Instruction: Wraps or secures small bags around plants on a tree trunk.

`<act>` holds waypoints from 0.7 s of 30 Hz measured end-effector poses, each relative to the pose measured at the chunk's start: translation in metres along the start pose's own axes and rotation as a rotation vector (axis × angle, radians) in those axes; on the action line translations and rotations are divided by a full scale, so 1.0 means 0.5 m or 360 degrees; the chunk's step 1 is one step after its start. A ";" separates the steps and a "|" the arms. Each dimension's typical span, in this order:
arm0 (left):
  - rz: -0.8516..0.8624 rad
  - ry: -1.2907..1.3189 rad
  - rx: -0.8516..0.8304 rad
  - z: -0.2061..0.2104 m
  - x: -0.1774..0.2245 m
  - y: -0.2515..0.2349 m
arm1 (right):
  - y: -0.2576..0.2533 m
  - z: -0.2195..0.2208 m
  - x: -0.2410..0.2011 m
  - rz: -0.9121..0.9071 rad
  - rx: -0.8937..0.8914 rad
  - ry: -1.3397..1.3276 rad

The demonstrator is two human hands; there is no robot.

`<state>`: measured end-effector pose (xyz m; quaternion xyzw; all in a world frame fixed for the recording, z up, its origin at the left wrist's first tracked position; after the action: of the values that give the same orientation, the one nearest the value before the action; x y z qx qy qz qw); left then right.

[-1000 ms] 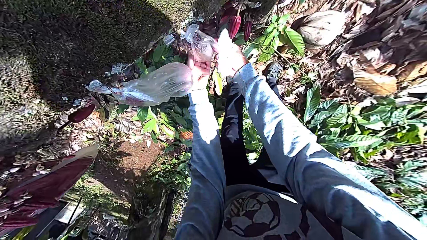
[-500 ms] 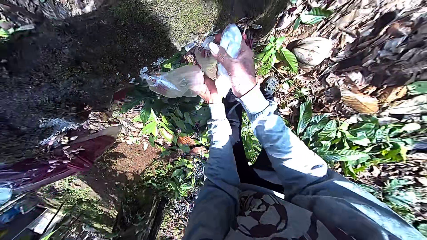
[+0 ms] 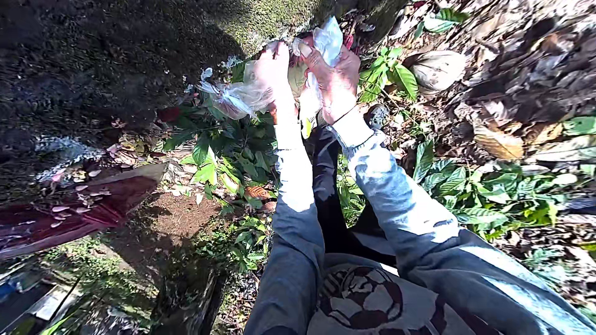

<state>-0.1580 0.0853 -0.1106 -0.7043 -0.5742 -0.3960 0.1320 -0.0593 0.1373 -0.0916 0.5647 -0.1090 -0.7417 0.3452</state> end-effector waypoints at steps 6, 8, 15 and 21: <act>0.0408 -0.0602 0.0088 -0.030 -0.006 -0.010 | -0.014 -0.021 -0.003 0.0002 -0.0032 0.0140; 0.0634 -0.0287 0.0194 -0.028 -0.048 -0.011 | -0.027 -0.030 0.006 -0.0041 -0.0039 0.0202; 0.0169 -0.1045 -0.0585 -0.099 0.074 -0.014 | -0.038 -0.041 0.001 -0.0064 -0.0153 0.0190; 0.0258 -0.1007 -0.0830 -0.126 0.088 -0.030 | -0.001 -0.025 0.011 -0.0063 -0.0067 -0.0108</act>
<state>-0.1960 0.0805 -0.0423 -0.8440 -0.4095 -0.2806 -0.2030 -0.0486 0.1369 -0.1001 0.5338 -0.0937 -0.7693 0.3384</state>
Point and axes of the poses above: each hand's wrist, its own y-axis away from the middle knuckle, its own z-axis out of the palm, x = y × z, the point moved 1 cm from there along -y, towards the middle knuckle, and after that the axes turned 2 degrees about x, right-handed, at the moved point
